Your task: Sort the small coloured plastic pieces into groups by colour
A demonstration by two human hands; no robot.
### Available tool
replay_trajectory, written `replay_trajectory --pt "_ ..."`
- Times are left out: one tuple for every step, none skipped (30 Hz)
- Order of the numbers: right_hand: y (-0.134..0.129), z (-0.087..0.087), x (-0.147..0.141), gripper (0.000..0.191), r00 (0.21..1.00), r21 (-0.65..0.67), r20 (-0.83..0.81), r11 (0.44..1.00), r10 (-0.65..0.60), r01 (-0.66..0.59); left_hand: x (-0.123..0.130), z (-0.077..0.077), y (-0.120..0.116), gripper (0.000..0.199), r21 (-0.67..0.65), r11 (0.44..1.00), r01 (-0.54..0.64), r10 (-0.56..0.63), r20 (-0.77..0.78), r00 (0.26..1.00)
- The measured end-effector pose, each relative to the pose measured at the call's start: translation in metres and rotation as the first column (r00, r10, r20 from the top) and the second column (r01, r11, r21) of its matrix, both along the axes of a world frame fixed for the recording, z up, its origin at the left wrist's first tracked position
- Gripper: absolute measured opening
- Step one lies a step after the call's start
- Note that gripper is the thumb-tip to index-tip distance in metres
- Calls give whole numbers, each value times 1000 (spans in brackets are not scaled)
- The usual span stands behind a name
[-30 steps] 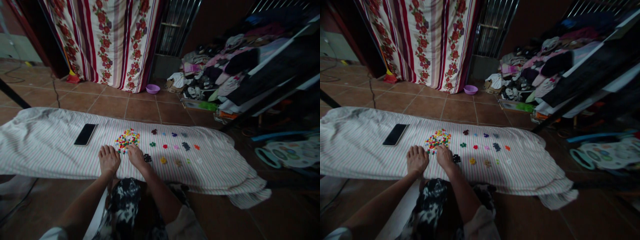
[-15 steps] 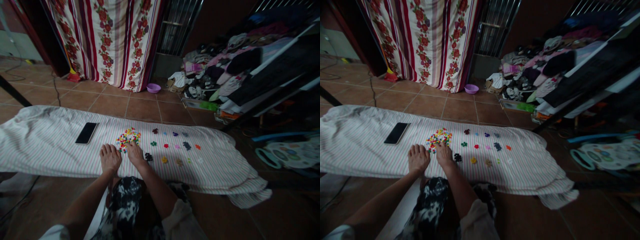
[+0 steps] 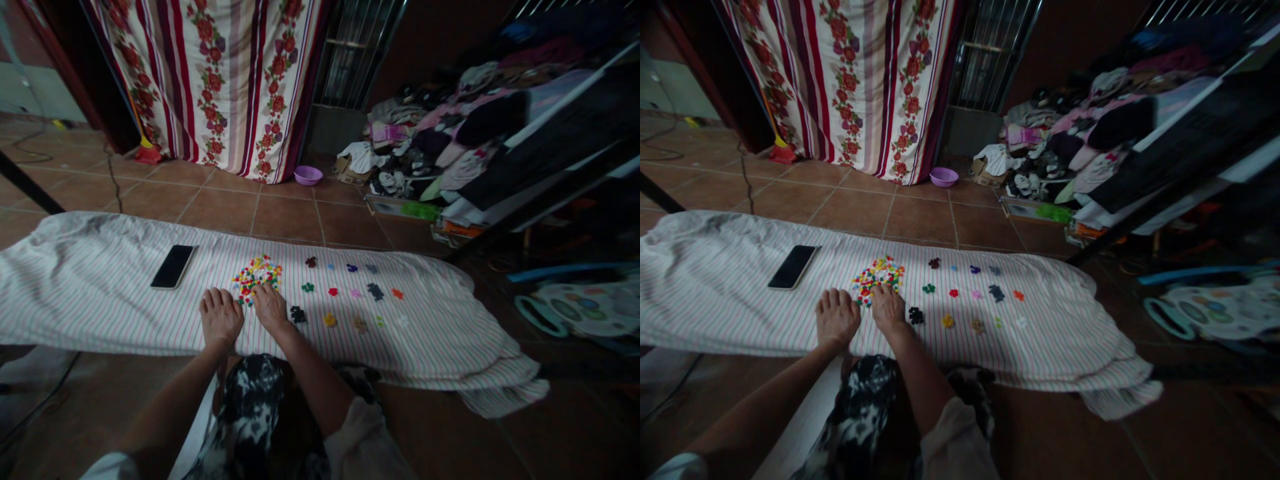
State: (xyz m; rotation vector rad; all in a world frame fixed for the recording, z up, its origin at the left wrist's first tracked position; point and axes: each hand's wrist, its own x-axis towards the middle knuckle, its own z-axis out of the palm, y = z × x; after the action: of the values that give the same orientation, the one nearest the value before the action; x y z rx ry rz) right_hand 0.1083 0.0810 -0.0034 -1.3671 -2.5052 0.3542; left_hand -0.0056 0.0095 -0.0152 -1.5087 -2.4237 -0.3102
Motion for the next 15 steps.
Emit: replay_trajectory --pt "0 -1 1 19 1000 2 -14 1000 7 -7 0 1 0 43 0 1000 1 -1 -3 1000" --pt "1 -2 1 19 999 -2 -31 1000 13 -13 0 1 0 43 0 1000 3 -3 -7 1000" --pt "1 -2 2 19 999 -9 -49 1000 18 -18 0 1 0 43 0 1000 4 -4 -11 1000" --pt "1 -2 3 19 998 -19 -66 1000 21 -23 0 1 0 43 0 1000 5 -5 -15 1000" --pt "2 -3 4 20 996 -30 -82 999 25 -27 0 0 -1 43 0 1000 5 -5 -18 1000" --pt "2 -3 5 20 995 -39 -98 999 29 -33 0 0 -1 43 0 1000 5 -5 -20 1000" --pt "2 -3 5 19 993 -45 -115 998 33 -38 -1 -1 -1 42 1 1000 5 -5 -20 1000" --pt "2 -3 6 19 991 -48 -132 998 36 -43 -1 -1 -1 42 2 1000 6 -6 -18 1000" --pt "1 -3 6 19 988 -48 -149 998 40 -47 -1 -2 -1 42 4 1000 7 -7 -14 1000" --pt "1 -4 7 18 985 -46 -165 998 45 -53 -1 -2 -1 42 5 1000 9 -9 -8 1000" --pt "0 -4 7 18 982 -41 -181 997 51 -59 -1 -1 -1 42 7 1000 9 -9 0 1000" --pt "-1 -5 8 18 979 -34 -196 997 58 -66 -1 -1 -1 42 9 1000 10 -10 8 1000" --pt "-2 -6 9 17 975 -27 -212 997 65 -73 -1 -1 -1 43 11 1000 11 -11 14 1000" --pt "-3 -7 10 17 971 -19 -230 997 73 -79 -1 0 -1 43 11 1000 13 -13 18 1000" --pt "-4 -9 11 17 965 -13 -250 996 77 -83 0 0 -1 43 11 1000 14 -15 18 1000"
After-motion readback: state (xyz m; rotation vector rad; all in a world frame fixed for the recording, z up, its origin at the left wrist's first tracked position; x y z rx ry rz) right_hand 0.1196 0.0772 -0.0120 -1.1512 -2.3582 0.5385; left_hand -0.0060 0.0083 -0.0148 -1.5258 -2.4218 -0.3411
